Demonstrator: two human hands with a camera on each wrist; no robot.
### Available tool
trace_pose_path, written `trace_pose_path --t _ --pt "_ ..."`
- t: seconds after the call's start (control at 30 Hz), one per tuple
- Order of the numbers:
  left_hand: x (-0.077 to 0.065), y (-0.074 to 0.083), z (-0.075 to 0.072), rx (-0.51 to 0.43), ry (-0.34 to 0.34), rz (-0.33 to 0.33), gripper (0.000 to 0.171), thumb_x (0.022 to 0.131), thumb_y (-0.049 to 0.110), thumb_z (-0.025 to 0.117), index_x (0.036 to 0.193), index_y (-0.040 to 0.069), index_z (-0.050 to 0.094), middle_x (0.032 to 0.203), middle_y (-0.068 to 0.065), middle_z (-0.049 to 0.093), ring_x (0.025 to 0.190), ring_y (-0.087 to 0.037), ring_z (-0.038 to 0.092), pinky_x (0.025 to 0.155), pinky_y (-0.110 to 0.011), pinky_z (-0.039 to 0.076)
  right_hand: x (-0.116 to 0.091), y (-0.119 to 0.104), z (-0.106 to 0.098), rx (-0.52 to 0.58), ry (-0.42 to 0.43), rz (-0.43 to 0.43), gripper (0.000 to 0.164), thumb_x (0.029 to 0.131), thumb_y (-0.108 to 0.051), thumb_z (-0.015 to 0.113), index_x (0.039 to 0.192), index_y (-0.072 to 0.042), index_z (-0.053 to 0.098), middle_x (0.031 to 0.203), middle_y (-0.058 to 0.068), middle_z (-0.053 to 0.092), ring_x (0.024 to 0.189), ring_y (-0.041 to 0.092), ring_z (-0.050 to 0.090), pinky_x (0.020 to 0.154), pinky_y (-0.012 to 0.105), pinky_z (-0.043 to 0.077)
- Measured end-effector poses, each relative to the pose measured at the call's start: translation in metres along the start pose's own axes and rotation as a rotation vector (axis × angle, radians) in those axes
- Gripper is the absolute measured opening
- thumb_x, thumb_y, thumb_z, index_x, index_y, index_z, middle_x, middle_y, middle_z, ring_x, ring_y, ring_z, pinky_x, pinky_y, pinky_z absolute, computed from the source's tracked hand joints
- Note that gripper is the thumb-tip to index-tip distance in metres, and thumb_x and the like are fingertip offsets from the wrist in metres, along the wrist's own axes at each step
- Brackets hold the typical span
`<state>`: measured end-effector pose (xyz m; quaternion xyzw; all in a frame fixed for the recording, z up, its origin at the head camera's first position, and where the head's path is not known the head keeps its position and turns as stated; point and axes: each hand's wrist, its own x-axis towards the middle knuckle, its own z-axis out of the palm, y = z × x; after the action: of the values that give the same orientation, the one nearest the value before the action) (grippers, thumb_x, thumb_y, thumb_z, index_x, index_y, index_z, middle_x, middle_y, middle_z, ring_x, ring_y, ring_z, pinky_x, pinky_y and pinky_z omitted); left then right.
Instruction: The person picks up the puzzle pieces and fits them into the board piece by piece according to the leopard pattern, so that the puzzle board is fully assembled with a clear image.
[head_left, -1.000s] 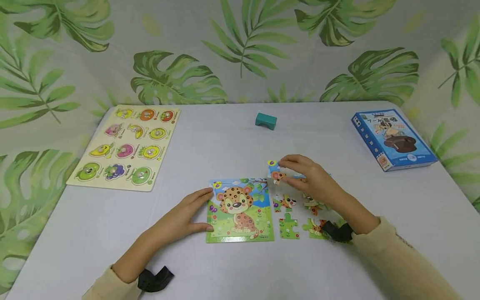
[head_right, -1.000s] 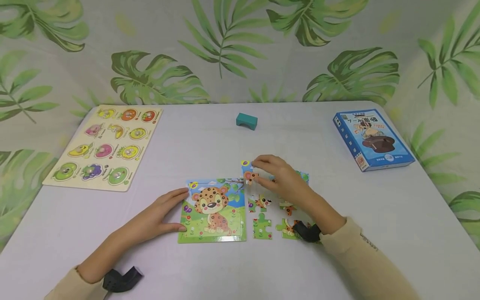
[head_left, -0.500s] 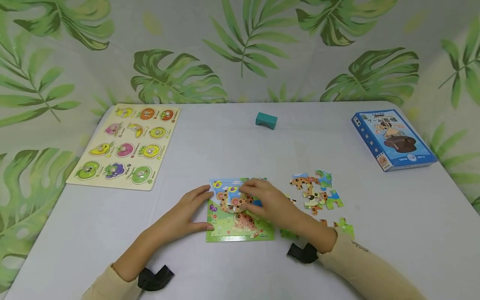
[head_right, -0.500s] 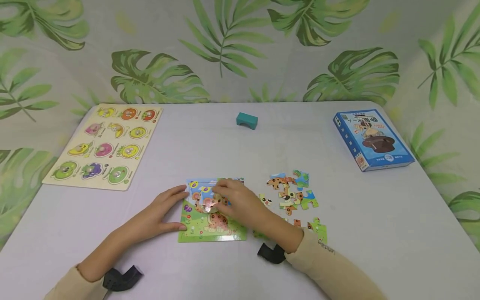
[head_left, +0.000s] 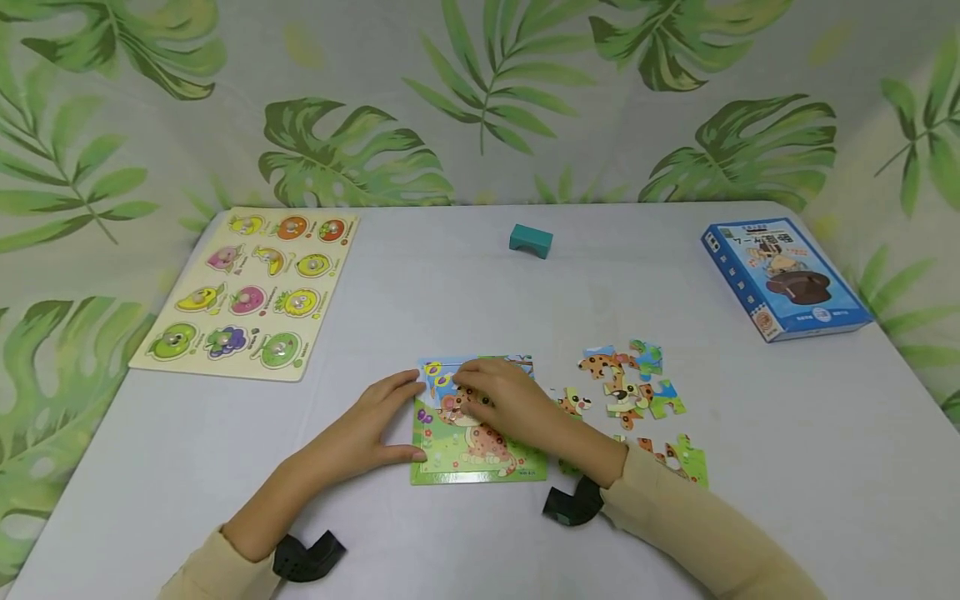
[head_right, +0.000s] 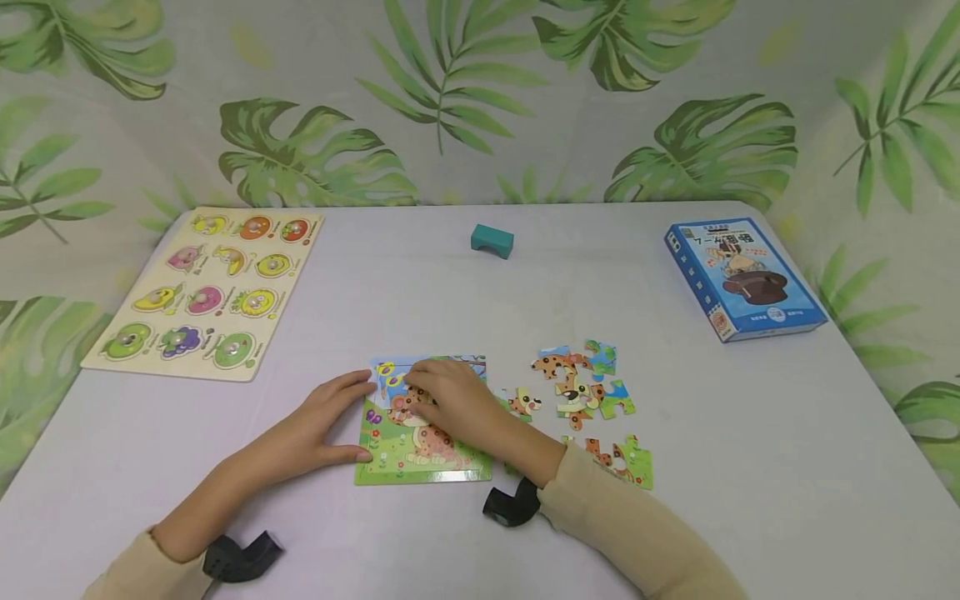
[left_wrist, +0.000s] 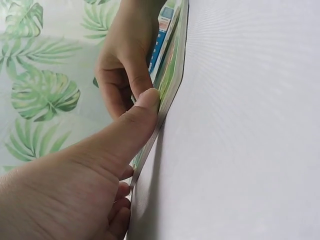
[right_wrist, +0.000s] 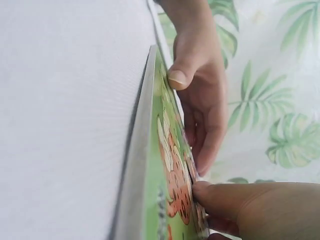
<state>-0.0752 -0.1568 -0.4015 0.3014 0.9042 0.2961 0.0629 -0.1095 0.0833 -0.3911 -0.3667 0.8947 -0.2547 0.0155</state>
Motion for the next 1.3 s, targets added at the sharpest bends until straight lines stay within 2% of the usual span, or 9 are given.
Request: trace_pose_path --t 0.23,0.5,0.73,0.9,1.1,1.17,1.3 --pt "0.003 -0.001 -0.001 0.008 -0.018 -0.007 0.086 0.069 0.048 0.072 0.136 0.005 0.036 0.141 -0.011 0.026 0.128 -0.029 0.024 0.101 -0.044 0.026 0.009 0.003 0.006 -0.002 0.040 -0.008 0.034 0.085 -0.024 0.063 0.115 -0.010 0.062 0.117 0.005 0.055 0.105 0.020 0.050 0.089 0.036 0.039" --pt "0.004 -0.002 -0.003 0.004 -0.037 -0.011 0.086 0.068 0.049 0.072 0.137 0.011 0.036 0.141 -0.011 0.026 0.127 -0.030 0.024 0.100 -0.047 0.027 0.012 0.003 0.009 0.051 0.052 0.072 0.036 0.083 -0.029 0.064 0.116 -0.014 0.061 0.125 0.005 0.048 0.110 0.022 0.046 0.092 0.039 0.036" --pt "0.005 -0.004 -0.005 0.046 -0.064 0.002 0.085 0.069 0.051 0.070 0.139 0.017 0.036 0.140 -0.012 0.024 0.127 -0.031 0.023 0.099 -0.048 0.027 0.014 0.001 0.011 0.054 0.067 0.105 0.035 0.083 -0.029 0.064 0.115 -0.014 0.061 0.122 0.005 0.050 0.107 0.022 0.047 0.090 0.041 0.037" --pt "0.006 -0.004 -0.006 0.052 -0.070 0.014 0.086 0.069 0.053 0.069 0.139 0.014 0.036 0.140 -0.013 0.025 0.126 -0.031 0.024 0.099 -0.047 0.027 0.014 -0.002 0.009 0.050 0.029 0.135 0.040 0.083 -0.032 0.065 0.118 -0.014 0.059 0.125 0.006 0.048 0.109 0.024 0.046 0.090 0.044 0.036" --pt "0.007 -0.003 -0.006 0.043 -0.067 0.011 0.087 0.068 0.053 0.070 0.138 0.014 0.037 0.140 -0.013 0.025 0.126 -0.031 0.024 0.099 -0.047 0.027 0.005 -0.007 -0.011 0.202 -0.052 0.196 0.053 0.083 -0.031 0.064 0.129 -0.011 0.048 0.135 0.010 0.035 0.120 0.028 0.037 0.093 0.048 0.034" --pt "0.007 -0.003 -0.005 0.041 -0.065 0.008 0.086 0.068 0.052 0.070 0.138 0.014 0.037 0.140 -0.013 0.025 0.126 -0.031 0.024 0.099 -0.048 0.027 -0.001 -0.007 -0.023 0.241 -0.043 0.183 0.055 0.083 -0.030 0.064 0.131 -0.010 0.045 0.137 0.010 0.031 0.121 0.027 0.034 0.093 0.047 0.036" --pt "0.008 -0.002 -0.005 0.037 -0.062 0.002 0.087 0.068 0.051 0.071 0.139 0.015 0.036 0.140 -0.013 0.025 0.126 -0.031 0.023 0.099 -0.048 0.026 -0.018 0.000 -0.051 0.239 0.021 0.126 0.058 0.083 -0.028 0.064 0.133 -0.009 0.041 0.139 0.009 0.028 0.125 0.024 0.030 0.095 0.046 0.035"
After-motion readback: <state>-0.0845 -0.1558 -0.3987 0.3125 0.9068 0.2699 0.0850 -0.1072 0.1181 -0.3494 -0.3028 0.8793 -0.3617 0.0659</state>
